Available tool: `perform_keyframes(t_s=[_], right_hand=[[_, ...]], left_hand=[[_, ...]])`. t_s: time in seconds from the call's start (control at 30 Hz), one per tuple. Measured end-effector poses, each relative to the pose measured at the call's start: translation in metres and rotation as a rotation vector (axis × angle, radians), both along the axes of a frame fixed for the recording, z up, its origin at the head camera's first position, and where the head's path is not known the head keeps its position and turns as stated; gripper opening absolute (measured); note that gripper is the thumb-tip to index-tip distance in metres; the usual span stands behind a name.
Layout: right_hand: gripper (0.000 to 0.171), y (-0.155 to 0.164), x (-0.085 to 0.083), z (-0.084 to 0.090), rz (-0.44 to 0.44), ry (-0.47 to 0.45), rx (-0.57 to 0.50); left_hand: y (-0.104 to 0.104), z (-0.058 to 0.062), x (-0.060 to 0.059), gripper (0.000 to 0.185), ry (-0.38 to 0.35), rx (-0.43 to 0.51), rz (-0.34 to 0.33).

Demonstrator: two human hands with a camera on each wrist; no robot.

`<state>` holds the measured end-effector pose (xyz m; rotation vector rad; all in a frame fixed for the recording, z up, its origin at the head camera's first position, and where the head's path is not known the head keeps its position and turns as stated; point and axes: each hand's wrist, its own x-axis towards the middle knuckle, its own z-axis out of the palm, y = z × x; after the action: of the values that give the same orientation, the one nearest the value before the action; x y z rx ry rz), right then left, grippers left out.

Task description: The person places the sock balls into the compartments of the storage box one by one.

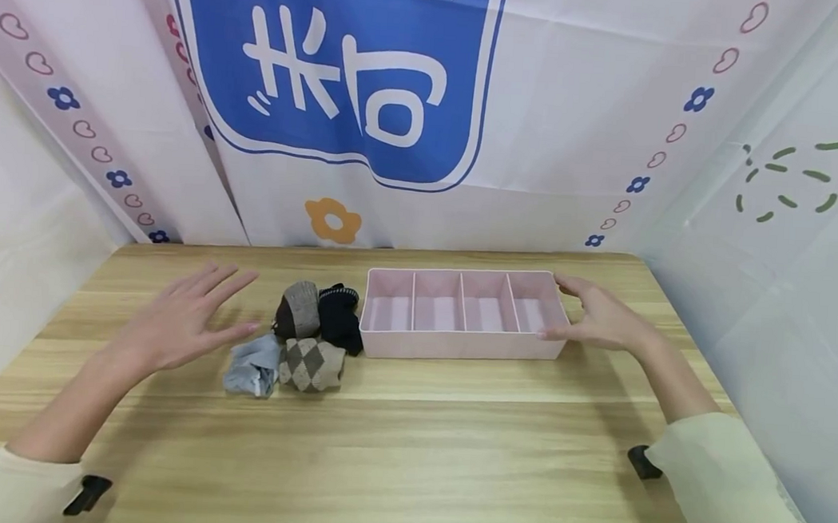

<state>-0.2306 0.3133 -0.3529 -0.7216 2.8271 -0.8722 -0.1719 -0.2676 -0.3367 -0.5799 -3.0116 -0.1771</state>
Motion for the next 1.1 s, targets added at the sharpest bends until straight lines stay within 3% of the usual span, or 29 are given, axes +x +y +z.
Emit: perform_keyframes(t_s=[0.2, 0.47, 0.7, 1.1], right_hand=[[0.100, 0.001, -0.004, 0.000, 0.010, -0.057, -0.033], [0.103, 0.003, -0.007, -0.002, 0.000, -0.111, -0.063], [0.105, 0.003, -0.011, -0.004, 0.013, -0.179, -0.139], [0.103, 0.005, -0.014, -0.001, 0.032, -0.245, -0.155]], left_hand=[[0.009, 0.000, -0.005, 0.076, 0.022, 0.105, -0.065], [0.020, -0.005, -0.014, 0.071, -0.064, 0.208, -0.096], [0.021, -0.011, -0.033, 0.069, -0.141, 0.305, -0.112], [0.030, -0.015, -0.050, 0.079, -0.227, 0.314, -0.110]])
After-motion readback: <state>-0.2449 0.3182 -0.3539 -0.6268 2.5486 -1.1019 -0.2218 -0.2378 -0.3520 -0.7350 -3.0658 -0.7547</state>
